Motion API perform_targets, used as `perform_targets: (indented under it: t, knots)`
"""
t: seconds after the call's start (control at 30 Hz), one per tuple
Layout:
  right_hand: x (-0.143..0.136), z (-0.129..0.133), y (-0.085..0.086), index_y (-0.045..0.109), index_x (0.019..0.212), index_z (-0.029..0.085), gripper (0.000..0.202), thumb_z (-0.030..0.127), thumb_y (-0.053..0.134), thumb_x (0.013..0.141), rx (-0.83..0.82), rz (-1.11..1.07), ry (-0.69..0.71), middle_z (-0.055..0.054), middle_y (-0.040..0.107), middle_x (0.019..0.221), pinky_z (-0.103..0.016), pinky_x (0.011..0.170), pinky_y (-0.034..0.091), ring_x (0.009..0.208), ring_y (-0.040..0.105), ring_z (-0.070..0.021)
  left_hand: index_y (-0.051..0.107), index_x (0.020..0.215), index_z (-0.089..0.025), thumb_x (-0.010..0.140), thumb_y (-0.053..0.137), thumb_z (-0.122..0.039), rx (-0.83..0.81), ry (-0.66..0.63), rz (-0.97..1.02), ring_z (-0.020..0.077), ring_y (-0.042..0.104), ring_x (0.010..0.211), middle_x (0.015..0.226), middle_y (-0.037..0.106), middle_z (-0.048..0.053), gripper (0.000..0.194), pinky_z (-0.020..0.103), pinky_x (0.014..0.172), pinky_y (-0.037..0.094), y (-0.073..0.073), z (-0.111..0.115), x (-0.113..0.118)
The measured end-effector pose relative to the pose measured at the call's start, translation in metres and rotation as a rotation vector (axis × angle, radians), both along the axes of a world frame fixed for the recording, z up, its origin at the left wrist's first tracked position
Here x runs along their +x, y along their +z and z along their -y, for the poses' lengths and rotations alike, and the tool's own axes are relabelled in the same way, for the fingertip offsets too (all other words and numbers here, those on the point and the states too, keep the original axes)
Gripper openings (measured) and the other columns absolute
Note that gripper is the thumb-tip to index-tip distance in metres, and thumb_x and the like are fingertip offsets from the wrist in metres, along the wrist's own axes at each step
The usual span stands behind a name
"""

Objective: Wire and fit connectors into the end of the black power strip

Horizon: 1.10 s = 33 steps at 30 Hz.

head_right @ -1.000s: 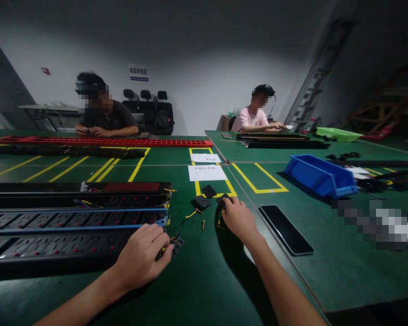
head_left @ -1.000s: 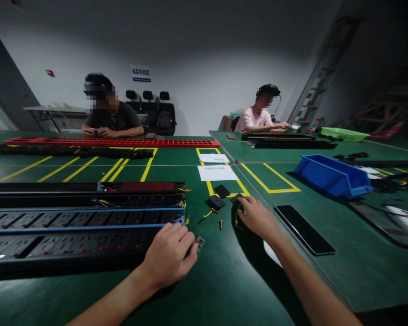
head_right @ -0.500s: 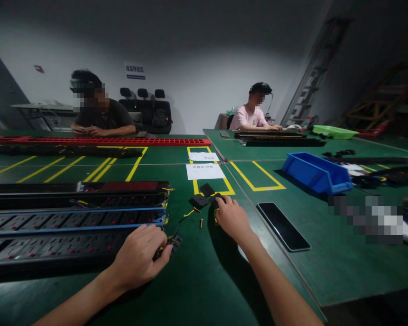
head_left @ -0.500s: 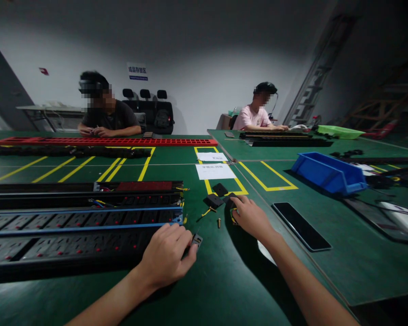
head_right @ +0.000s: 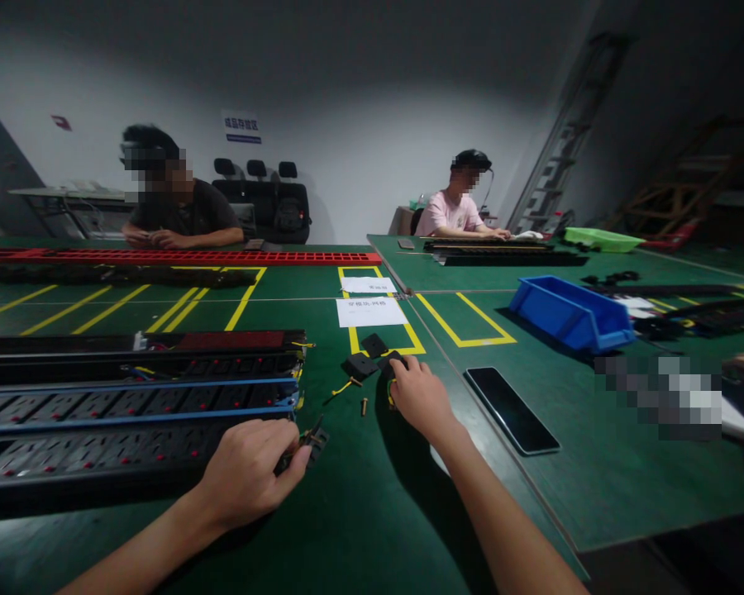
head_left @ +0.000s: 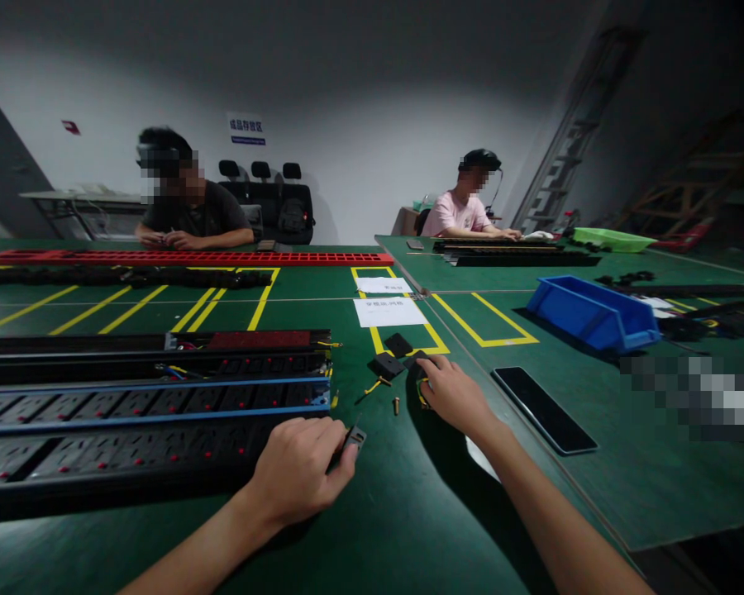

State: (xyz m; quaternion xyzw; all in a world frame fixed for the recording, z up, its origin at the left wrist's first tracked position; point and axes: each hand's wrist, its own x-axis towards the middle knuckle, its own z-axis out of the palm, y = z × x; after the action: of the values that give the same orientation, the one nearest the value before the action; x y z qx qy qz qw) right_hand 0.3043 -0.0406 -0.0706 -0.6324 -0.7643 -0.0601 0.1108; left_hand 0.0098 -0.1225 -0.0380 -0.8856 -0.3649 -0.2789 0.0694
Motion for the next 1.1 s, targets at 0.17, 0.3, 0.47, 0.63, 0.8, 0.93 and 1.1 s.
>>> perform_targets:
  t: [0.17,0.3,0.47,0.63,0.8,0.93,1.1]
  knots:
    - [0.0005,-0.0005,-0.0005,0.061,0.136,0.013,0.046,0.018,0.045,0.093,-0.003,0.025,0.006,-0.023,0.062,0.128,-0.046,0.082,0.052,0.106,0.063,-0.0357,0.050,0.073,-0.021,0.096,0.047,-0.025,0.004,-0.001,0.005,0.0151,0.048,0.054,0.064,0.056,-0.002,0.024,0.032,0.055,0.032,0.0021,-0.0008,0.0006]
    - [-0.0001,-0.0005,0.0006,0.060,0.138,0.011,0.047,0.018,0.044,0.094,-0.024,0.051,-0.003,-0.023,0.062,0.130,-0.044,0.087,0.051,0.109,0.063,-0.0341,0.051,0.072,-0.021,0.096,0.046,-0.025,0.008,-0.002,0.001,0.0149,0.048,0.053,0.064,0.056,-0.002,0.025,0.031,0.055,0.031,0.0021,-0.0010,0.0009]
    - [-0.0019,0.0007,0.0025,0.060,0.138,0.013,0.046,0.018,0.046,0.094,-0.025,0.063,-0.025,-0.021,0.062,0.131,-0.041,0.088,0.051,0.112,0.062,-0.0323,0.051,0.071,-0.021,0.096,0.046,-0.025,0.020,0.000,-0.007,0.0152,0.048,0.053,0.063,0.056,-0.002,0.026,0.032,0.055,0.031,0.0017,-0.0010,0.0014]
    - [-0.0029,0.0014,0.0041,0.060,0.138,0.015,0.046,0.019,0.046,0.094,-0.033,0.066,-0.032,-0.021,0.062,0.131,-0.040,0.087,0.050,0.112,0.062,-0.0323,0.050,0.071,-0.021,0.097,0.045,-0.025,0.016,-0.005,-0.011,0.0153,0.048,0.053,0.063,0.057,-0.002,0.026,0.032,0.055,0.031,0.0015,-0.0017,0.0010]
    - [-0.0029,0.0014,0.0050,0.059,0.139,0.012,0.047,0.019,0.045,0.095,-0.045,0.069,-0.030,-0.021,0.060,0.133,-0.040,0.088,0.050,0.113,0.062,-0.0324,0.051,0.072,-0.021,0.098,0.044,-0.025,0.016,-0.008,-0.013,0.0148,0.048,0.053,0.064,0.057,-0.002,0.027,0.031,0.056,0.030,0.0017,-0.0019,0.0009]
    - [-0.0027,0.0014,0.0044,0.060,0.138,0.013,0.047,0.019,0.045,0.095,-0.036,0.062,-0.024,-0.022,0.061,0.131,-0.040,0.087,0.051,0.113,0.062,-0.0323,0.051,0.071,-0.021,0.098,0.044,-0.024,0.010,-0.010,-0.011,0.0145,0.048,0.053,0.063,0.057,-0.001,0.027,0.030,0.056,0.029,0.0025,-0.0011,0.0015]
    - [-0.0028,0.0016,0.0050,0.060,0.139,0.013,0.047,0.018,0.045,0.095,-0.040,0.062,-0.028,-0.022,0.060,0.133,-0.041,0.087,0.051,0.114,0.061,-0.0327,0.051,0.071,-0.021,0.097,0.045,-0.025,0.018,-0.006,-0.010,0.0148,0.048,0.053,0.063,0.057,-0.002,0.027,0.031,0.056,0.029,0.0021,-0.0016,0.0015]
